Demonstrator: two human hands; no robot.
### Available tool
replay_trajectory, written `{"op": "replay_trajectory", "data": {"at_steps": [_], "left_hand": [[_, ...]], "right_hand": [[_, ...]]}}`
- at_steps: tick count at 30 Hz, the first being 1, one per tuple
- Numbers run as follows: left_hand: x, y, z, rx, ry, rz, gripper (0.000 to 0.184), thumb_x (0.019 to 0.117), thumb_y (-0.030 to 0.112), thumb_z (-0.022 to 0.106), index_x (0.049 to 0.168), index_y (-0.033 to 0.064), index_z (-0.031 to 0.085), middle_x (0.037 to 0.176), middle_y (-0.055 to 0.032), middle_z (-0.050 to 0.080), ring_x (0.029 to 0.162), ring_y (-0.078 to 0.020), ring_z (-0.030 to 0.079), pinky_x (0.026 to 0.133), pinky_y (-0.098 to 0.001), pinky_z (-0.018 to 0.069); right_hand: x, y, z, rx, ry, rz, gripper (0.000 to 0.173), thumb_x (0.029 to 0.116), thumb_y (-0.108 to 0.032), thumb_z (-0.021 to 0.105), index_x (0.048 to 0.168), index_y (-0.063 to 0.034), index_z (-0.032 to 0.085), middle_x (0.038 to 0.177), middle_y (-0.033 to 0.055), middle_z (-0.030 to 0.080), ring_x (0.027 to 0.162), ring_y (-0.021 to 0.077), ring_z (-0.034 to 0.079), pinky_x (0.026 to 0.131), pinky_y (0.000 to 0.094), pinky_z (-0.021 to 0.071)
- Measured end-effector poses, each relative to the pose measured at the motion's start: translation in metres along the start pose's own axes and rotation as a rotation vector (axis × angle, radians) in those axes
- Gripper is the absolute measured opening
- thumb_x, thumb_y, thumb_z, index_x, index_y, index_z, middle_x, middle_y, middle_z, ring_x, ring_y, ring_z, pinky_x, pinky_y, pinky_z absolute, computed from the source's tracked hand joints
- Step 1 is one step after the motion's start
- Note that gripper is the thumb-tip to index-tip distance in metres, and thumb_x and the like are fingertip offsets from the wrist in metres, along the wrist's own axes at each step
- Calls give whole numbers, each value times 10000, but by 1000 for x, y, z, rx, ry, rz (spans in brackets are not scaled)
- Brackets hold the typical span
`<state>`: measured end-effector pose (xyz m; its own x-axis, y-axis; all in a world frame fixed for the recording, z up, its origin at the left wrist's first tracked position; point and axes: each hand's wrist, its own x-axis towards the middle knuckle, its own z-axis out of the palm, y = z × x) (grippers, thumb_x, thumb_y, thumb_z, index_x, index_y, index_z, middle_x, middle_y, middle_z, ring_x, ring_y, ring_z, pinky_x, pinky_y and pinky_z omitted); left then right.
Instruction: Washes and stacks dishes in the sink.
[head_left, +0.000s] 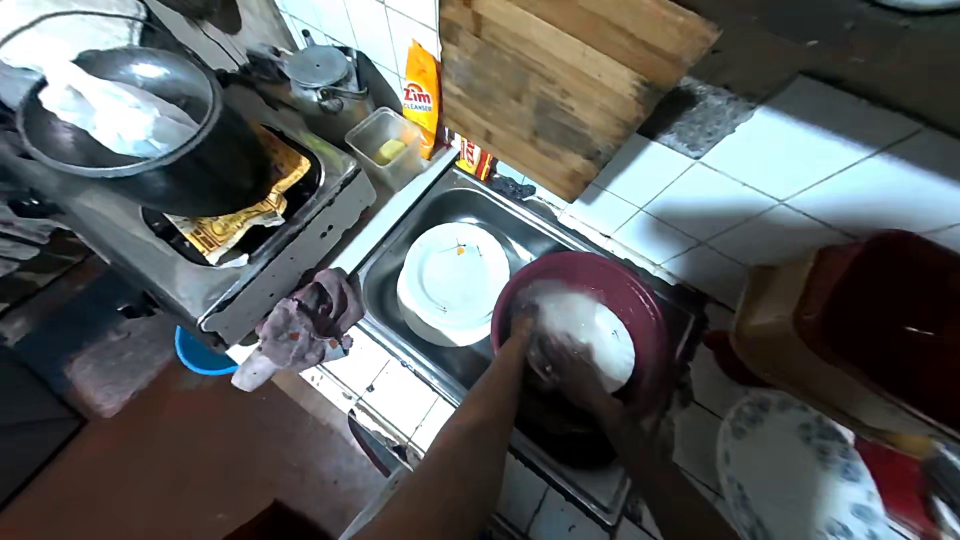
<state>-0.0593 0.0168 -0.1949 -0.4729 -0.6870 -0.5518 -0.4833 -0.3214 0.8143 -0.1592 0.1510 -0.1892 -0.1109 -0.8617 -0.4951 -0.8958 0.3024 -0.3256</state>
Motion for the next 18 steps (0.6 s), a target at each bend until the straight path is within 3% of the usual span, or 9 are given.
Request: {"op": "replay_trajectory", "data": {"at_steps": [2,3,7,9,10,12,14,16,18], "left_hand": [[-5,8,0,-88,21,-43,413,1119,118,382,1446,-123,462,1516,-298,460,1443,-342,423,1205,-415,309],[-6,11,-1,-87,33,-67,407,1113,124,412,1430,-122,481,1498,-300,480,1425,-351,446,1193,-423,329],[3,5,-3,-32,2,-77,413,1109,158,443,1424,-104,497,1467,-307,504,1388,-383,476,1167,-472,356],[10,-3,3,50,-29,-59,407,1100,152,459,1415,-101,504,1450,-312,516,1376,-402,488,1155,-498,376],[7,-4,2,97,-48,-49,402,1093,134,470,1418,-102,499,1456,-310,510,1384,-402,478,1161,-494,370],[6,-7,0,120,-49,-44,395,1083,128,498,1405,-100,517,1450,-308,519,1380,-404,482,1162,-493,369],[9,-7,1,44,-36,-83,416,1106,175,453,1424,-87,505,1458,-308,511,1379,-402,481,1155,-502,370],[6,-5,0,-68,-47,-89,433,1120,198,413,1453,-73,472,1468,-307,494,1374,-393,477,1146,-502,375],[6,-10,4,-143,-25,-66,428,1119,205,422,1438,-75,483,1450,-305,507,1352,-391,491,1130,-506,389]], "right_hand": [[-9,28,-18,-108,27,152,668,1087,-507,352,1562,-41,411,1623,252,343,1533,466,225,1210,713,78],[-3,37,-25,-108,57,232,689,1088,-514,341,1555,-12,408,1626,262,328,1533,454,238,1227,657,141],[27,-15,-25,61,-16,364,513,1095,-200,432,1523,81,397,1597,313,341,1520,464,267,1251,553,191],[39,-36,-13,91,59,216,473,1081,-205,440,1464,67,495,1523,280,472,1465,427,386,1231,540,250],[41,-38,0,112,134,124,469,1080,-208,414,1444,65,524,1504,267,503,1453,419,411,1229,556,243],[22,-37,12,101,104,25,585,1111,-324,311,1585,18,321,1652,226,300,1560,398,205,1249,639,58],[-17,-21,2,19,-14,29,643,1113,-460,232,1655,-118,175,1711,162,158,1585,399,71,1214,714,-4],[-36,11,-10,-42,38,89,701,1080,-560,287,1648,-151,236,1692,215,190,1570,452,80,1180,767,10],[-21,38,-17,-65,141,199,827,1039,-643,342,1622,-60,279,1680,251,192,1572,448,70,1197,737,-4]]}}
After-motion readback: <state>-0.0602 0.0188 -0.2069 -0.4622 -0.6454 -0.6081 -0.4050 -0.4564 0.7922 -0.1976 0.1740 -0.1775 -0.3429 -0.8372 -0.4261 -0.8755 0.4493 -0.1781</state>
